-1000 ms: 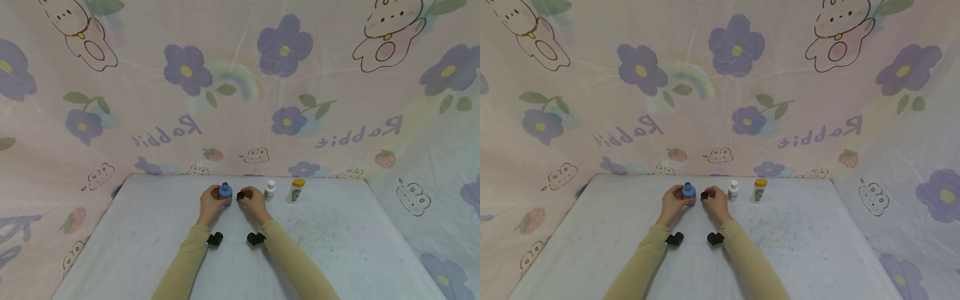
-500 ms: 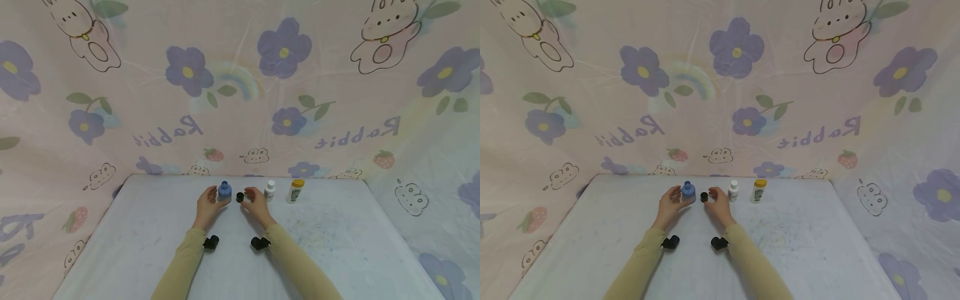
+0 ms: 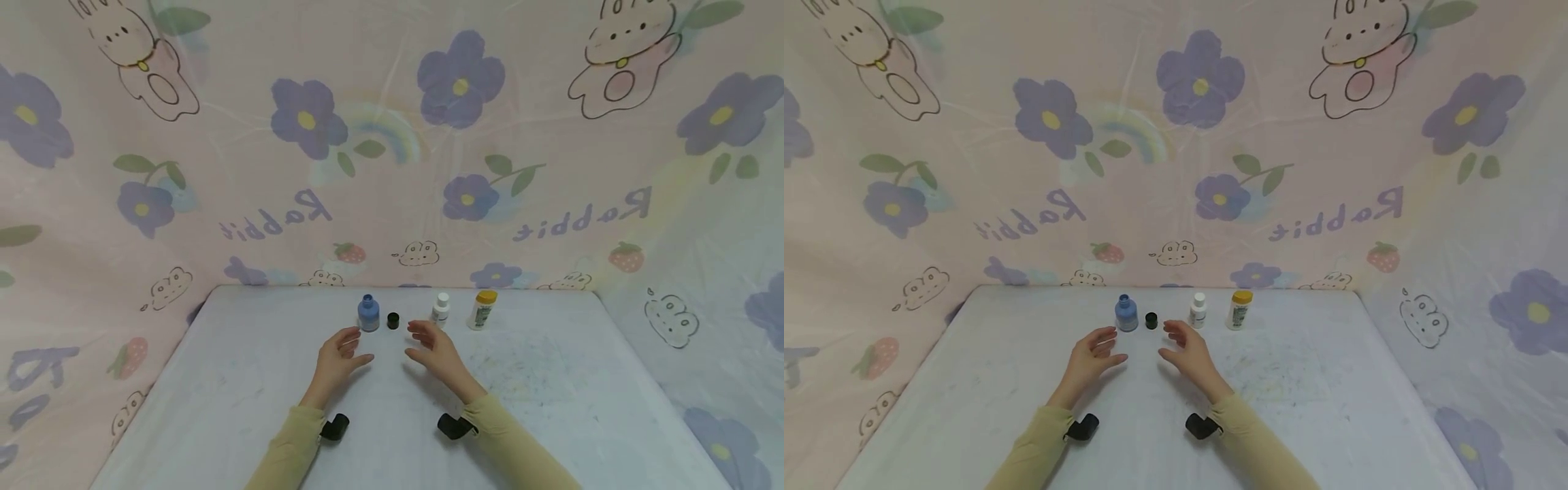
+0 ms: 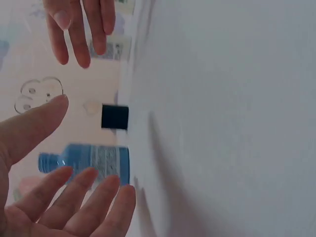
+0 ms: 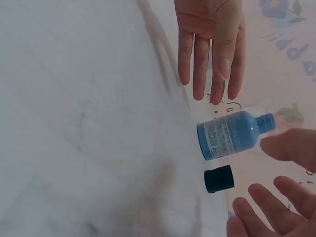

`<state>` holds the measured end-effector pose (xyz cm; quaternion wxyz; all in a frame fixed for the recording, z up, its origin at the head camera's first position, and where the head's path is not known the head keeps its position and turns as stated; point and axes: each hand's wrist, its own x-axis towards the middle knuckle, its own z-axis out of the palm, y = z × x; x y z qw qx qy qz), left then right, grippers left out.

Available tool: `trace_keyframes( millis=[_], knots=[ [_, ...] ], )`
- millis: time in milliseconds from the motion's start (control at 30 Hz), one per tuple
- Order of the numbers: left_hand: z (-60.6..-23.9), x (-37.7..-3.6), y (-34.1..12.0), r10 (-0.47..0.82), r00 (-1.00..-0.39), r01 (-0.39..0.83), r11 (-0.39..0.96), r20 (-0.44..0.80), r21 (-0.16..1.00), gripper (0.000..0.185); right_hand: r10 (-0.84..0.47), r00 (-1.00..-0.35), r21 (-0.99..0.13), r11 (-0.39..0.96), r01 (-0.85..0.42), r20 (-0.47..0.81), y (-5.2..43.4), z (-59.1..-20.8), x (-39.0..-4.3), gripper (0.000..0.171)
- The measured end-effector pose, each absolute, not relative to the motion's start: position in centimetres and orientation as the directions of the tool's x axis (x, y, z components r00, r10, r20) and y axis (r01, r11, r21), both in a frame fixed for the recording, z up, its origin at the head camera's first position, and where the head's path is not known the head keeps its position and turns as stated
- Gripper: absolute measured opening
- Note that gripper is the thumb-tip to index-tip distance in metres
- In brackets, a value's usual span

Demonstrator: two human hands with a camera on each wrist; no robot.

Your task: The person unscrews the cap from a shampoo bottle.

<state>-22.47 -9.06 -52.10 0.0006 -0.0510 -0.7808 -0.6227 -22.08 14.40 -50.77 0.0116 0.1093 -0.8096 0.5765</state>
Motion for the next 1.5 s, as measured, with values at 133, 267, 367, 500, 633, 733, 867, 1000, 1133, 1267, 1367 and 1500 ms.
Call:
trace_keyframes(
  millis=[133,267,367,500,633,733,867,1000,1133,1267,1367,1500],
  knots=[
    [-51.7,-21.7,-8.1,0.180,-0.980,0.111,0.163,0.081,0.980,0.065,-0.213,-0.970,-0.950,0.261,-0.172,0.117,15.6,-49.5,-20.4,0.051],
    [-49.5,-20.4,-7.0,0.283,-0.956,0.112,0.117,0.075,0.987,0.063,-0.242,-0.966,-0.956,0.251,-0.154,0.092,16.8,-49.2,-19.3,0.054],
    [-48.6,-19.8,-6.3,0.336,-0.938,0.123,0.106,0.081,0.987,0.063,-0.230,-0.969,-0.956,0.252,-0.150,0.091,17.8,-50.1,-19.0,0.055],
    [-50.1,-20.3,-5.5,0.360,-0.928,0.139,0.095,0.096,0.986,0.066,-0.207,-0.975,-0.958,0.250,-0.137,0.085,19.0,-50.6,-18.1,0.054],
    [-51.0,-20.6,-4.9,0.377,-0.920,0.153,0.087,0.110,0.984,0.070,-0.184,-0.980,-0.951,0.284,-0.123,0.072,20.2,-50.8,-17.6,0.056],
    [-51.3,-20.7,-4.5,0.394,-0.912,0.161,0.085,0.115,0.983,0.072,-0.167,-0.983,-0.941,0.317,-0.120,0.069,21.1,-50.9,-17.4,0.056],
    [-51.4,-20.9,-3.9,0.408,-0.907,0.157,0.098,0.104,0.983,0.073,-0.158,-0.984,-0.933,0.334,-0.132,0.082,22.2,-50.8,-17.6,0.056],
    [-51.5,-21.5,-3.1,0.410,-0.908,0.145,0.111,0.087,0.983,0.073,-0.150,-0.983,-0.929,0.337,-0.150,0.104,22.8,-50.6,-18.1,0.057],
    [-51.9,-22.4,-1.8,0.405,-0.911,0.129,0.107,0.075,0.986,0.073,-0.132,-0.984,-0.925,0.343,-0.161,0.122,23.1,-50.4,-18.8,0.059],
    [-52.0,-23.2,-0.6,0.398,-0.915,0.122,0.118,0.066,0.986,0.075,-0.118,-0.986,-0.921,0.357,-0.155,0.120,23.2,-50.3,-19.8,0.060],
    [-51.8,-23.7,0.2,0.396,-0.916,0.134,0.151,0.064,0.979,0.076,-0.114,-0.987,-0.916,0.371,-0.150,0.116,23.1,-50.3,-20.5,0.061],
    [-51.6,-24.6,1.0,0.390,-0.918,0.161,0.189,0.077,0.969,0.075,-0.121,-0.986,-0.915,0.375,-0.151,0.114,22.9,-49.8,-21.4,0.064]
  ],
)
